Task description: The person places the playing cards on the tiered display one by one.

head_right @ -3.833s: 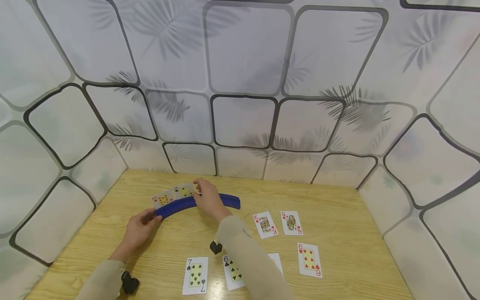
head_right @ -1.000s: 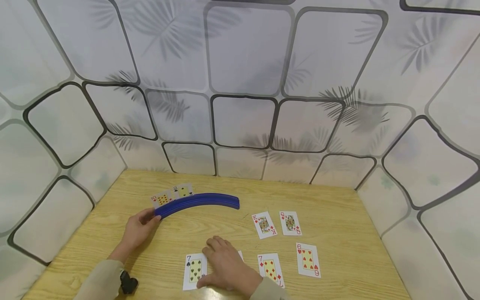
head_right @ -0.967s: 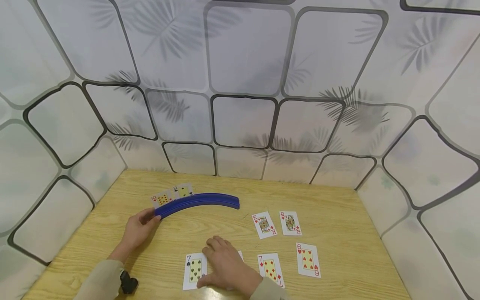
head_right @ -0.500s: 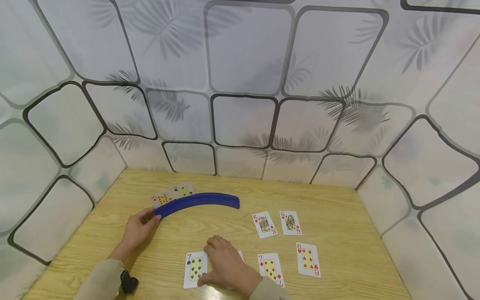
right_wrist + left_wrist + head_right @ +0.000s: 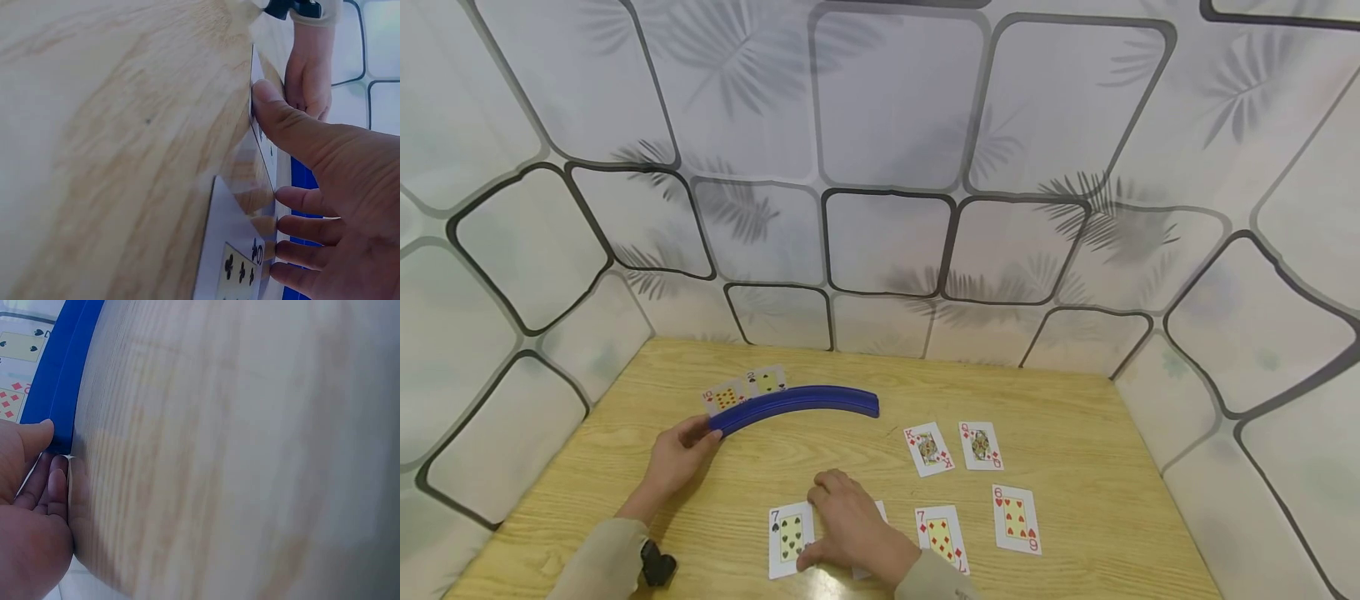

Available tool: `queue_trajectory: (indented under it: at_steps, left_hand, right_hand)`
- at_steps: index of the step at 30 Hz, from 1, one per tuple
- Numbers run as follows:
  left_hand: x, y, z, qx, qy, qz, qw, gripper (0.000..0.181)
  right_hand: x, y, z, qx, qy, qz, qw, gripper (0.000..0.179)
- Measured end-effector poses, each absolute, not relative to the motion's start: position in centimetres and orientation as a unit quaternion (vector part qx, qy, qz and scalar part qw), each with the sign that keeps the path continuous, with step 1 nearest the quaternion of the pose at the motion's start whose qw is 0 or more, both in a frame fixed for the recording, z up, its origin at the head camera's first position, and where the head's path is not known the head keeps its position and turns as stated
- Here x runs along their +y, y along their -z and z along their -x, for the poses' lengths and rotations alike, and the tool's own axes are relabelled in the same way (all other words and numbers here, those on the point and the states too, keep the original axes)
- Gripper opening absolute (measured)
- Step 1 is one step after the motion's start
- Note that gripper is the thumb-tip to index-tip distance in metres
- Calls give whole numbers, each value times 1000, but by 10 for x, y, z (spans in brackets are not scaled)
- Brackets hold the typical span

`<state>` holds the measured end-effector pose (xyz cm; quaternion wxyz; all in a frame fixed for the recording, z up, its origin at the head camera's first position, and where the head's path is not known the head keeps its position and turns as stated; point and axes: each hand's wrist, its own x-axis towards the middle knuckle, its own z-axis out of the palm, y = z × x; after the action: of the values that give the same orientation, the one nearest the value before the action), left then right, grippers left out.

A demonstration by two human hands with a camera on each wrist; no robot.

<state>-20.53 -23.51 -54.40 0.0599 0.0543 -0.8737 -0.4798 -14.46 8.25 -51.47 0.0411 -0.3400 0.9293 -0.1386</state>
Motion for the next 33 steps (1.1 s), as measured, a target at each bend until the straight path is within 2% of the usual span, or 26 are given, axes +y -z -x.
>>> queue_trajectory:
  at_steps: [20,33]
  left_hand:
    - [-235,545,205,-875,477,-54,61,42]
    - [-236,546,206,-875,476,-52,67,41]
  right_hand:
    - [77,511,144,936,129,322,56,88]
    - [73,507,145,938,119,324,43,79]
